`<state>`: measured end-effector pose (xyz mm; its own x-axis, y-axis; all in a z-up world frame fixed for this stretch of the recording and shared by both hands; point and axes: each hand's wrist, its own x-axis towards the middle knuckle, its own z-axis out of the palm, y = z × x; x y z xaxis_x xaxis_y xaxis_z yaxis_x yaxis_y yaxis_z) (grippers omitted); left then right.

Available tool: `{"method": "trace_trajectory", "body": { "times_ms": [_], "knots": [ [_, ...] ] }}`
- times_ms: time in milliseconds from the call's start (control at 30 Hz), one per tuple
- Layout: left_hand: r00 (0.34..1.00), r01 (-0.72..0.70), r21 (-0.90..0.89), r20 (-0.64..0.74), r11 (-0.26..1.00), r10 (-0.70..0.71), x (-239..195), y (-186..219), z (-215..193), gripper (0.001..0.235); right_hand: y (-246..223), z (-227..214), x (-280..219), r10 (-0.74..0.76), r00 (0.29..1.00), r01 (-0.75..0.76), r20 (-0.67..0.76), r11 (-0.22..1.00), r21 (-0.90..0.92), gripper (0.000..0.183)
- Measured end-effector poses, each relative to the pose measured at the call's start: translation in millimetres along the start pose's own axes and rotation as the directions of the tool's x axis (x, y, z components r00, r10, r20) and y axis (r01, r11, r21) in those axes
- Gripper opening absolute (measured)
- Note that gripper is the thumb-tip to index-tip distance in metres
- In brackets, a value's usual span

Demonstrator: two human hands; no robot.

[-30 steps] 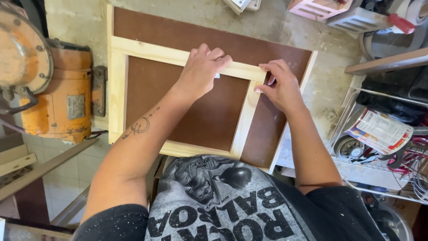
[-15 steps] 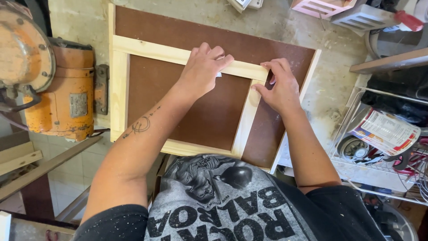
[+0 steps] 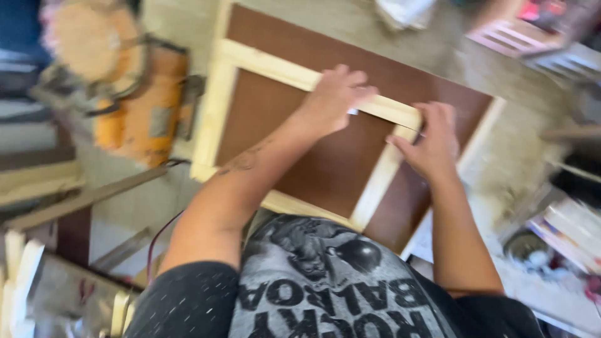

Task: Assembling a wooden frame by applying wood glue to joints and securing them with a pneumatic nail gun.

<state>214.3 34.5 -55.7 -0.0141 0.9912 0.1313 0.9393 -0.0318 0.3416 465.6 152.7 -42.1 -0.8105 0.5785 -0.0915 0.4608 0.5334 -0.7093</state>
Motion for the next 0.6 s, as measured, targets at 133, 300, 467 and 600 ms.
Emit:
{"method": "trace_trajectory", "body": {
  "times_ms": [133, 300, 467, 600],
  "knots": [
    [0.996, -0.001, -0.086, 0.088, 0.996, 0.008, -3, -7, -2, 0.054, -11, -1, -3, 0.1, 0.995, -0.1, -0.011, 0.995, 0.003, 0.074],
    [0.999, 0.049, -0.069, 0.003, 0.996, -0.049, -27, -62, -28, 0.057, -21, -7, -6, 0.244, 0.969, -0.245, 0.027, 0.97, 0.007, 0.074],
    [0.842, 0.488, 0.11, 0.203, 0.866, -0.5, -56, -112, -114, 0.056, -20, -8, -7, 0.267, 0.963, -0.266, 0.036, 0.963, -0.031, 0.073],
    [0.883, 0.406, 0.103, 0.211, 0.908, -0.419, -99, -157, -100, 0.059, -18, -8, -6, 0.263, 0.964, -0.263, 0.037, 0.965, -0.004, 0.073]
  ]
}}
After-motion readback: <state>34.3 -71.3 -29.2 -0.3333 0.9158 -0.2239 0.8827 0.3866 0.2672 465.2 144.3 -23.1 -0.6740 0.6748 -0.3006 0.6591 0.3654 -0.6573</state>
